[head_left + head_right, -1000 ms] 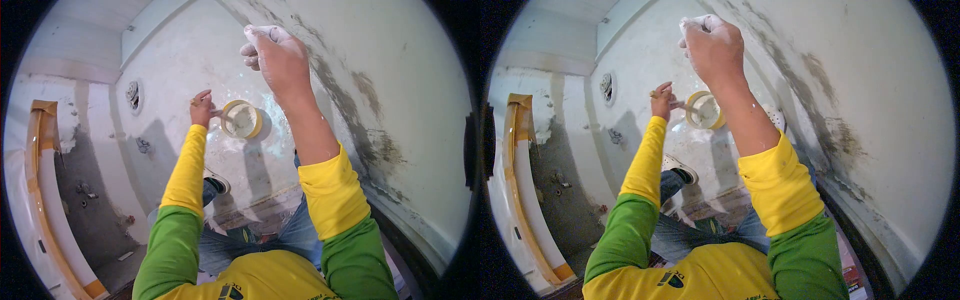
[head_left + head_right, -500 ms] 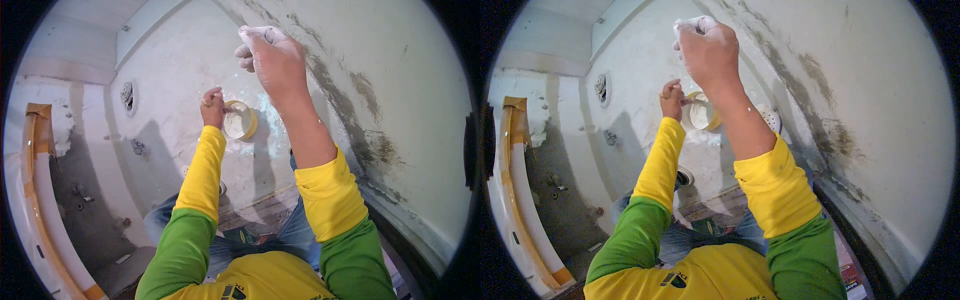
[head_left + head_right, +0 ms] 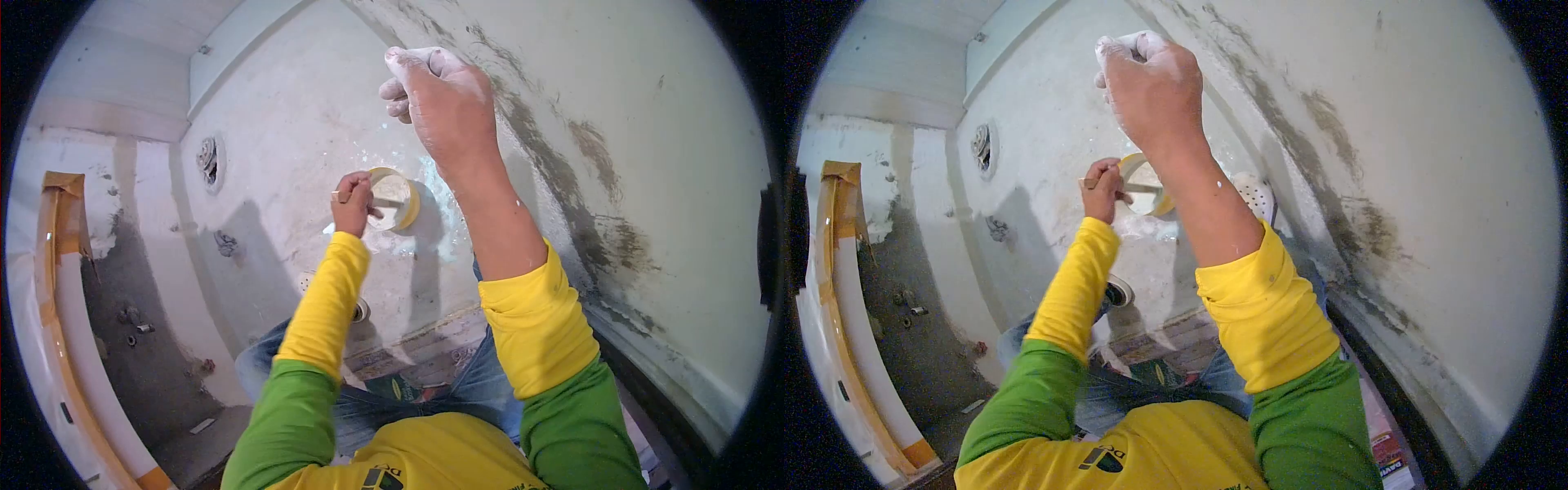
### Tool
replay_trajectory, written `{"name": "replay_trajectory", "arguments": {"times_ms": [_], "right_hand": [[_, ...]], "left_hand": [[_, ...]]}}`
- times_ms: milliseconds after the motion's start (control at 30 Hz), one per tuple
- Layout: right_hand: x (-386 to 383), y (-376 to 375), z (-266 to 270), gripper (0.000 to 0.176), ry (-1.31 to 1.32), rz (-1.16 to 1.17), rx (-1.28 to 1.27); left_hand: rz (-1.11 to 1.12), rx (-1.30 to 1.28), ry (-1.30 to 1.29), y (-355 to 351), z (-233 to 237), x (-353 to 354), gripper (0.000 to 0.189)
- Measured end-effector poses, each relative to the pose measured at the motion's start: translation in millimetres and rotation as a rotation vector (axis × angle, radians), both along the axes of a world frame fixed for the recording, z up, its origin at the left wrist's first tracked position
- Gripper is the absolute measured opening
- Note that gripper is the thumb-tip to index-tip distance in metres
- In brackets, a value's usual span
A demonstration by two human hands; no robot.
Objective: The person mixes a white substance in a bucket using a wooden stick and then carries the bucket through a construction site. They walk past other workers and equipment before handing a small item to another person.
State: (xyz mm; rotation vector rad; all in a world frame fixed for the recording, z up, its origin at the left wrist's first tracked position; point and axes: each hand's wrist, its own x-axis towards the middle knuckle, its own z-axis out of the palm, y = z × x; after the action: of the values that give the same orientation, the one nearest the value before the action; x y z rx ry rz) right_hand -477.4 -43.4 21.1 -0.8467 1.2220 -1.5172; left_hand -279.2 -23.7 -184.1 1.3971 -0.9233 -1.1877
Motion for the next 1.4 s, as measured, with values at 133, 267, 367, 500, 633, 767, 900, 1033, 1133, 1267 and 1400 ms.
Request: {"name": "replay_trajectory", "arguments": {"times_ms": [133,267,367,500,633,767,900,1033,1133,1267,1400], "right_hand": [[-4.6,0.7,2.0,0.029,0.031,0.025,0.022],[-2.1,2.2,0.0,0.028,-0.004,0.015,0.021],[-3.1,-0.7,-2.8,0.028,0.029,0.03,0.022],[-0.8,-9.3,-29.1,0.031,0.417,0.106,0.046],[16.1,-4.6,-69.8,0.031,1.018,0.428,0.191],[63.7,18.8,-120.1,0.04,1.23,0.736,0.299],[104.0,38.5,-214.0,0.046,1.252,0.844,0.193],[91.8,60.1,-242.0,0.029,0.794,0.715,-0.264],[90.0,38.5,-267.5,0.027,0.676,0.636,-0.003],[118.6,12.9,-272.9,0.014,0.451,0.349,0.328],[147.7,25.5,-289.8,0.007,0.365,0.512,0.206]], "left_hand": [[-0.225,0.038,-0.241,-36.9,-1.1,67.5,0.019],[0.061,-0.111,-0.092,-54.8,3.0,22.4,0.018],[0.05,-0.095,-0.002,-28.6,-14.3,-5.9,0.023],[-0.259,0.15,-0.045,-3.3,29.5,-6.1,0.03],[-0.325,0.015,-0.757,3.5,49.2,30.8,0.042],[-0.33,0.025,-0.907,33.3,65.3,41.2,0.045],[-0.231,-0.092,-0.732,62.1,66.3,36.7,0.034],[-0.244,-0.124,-0.571,72.7,80.9,21.7,0.047],[-0.331,-0.428,-0.672,93.3,119.1,26.0,0.05],[-0.422,-0.337,-0.52,105.4,145.8,42.0,0.043],[-0.433,-0.28,-0.522,106.3,145.4,57.1,0.039]]}}
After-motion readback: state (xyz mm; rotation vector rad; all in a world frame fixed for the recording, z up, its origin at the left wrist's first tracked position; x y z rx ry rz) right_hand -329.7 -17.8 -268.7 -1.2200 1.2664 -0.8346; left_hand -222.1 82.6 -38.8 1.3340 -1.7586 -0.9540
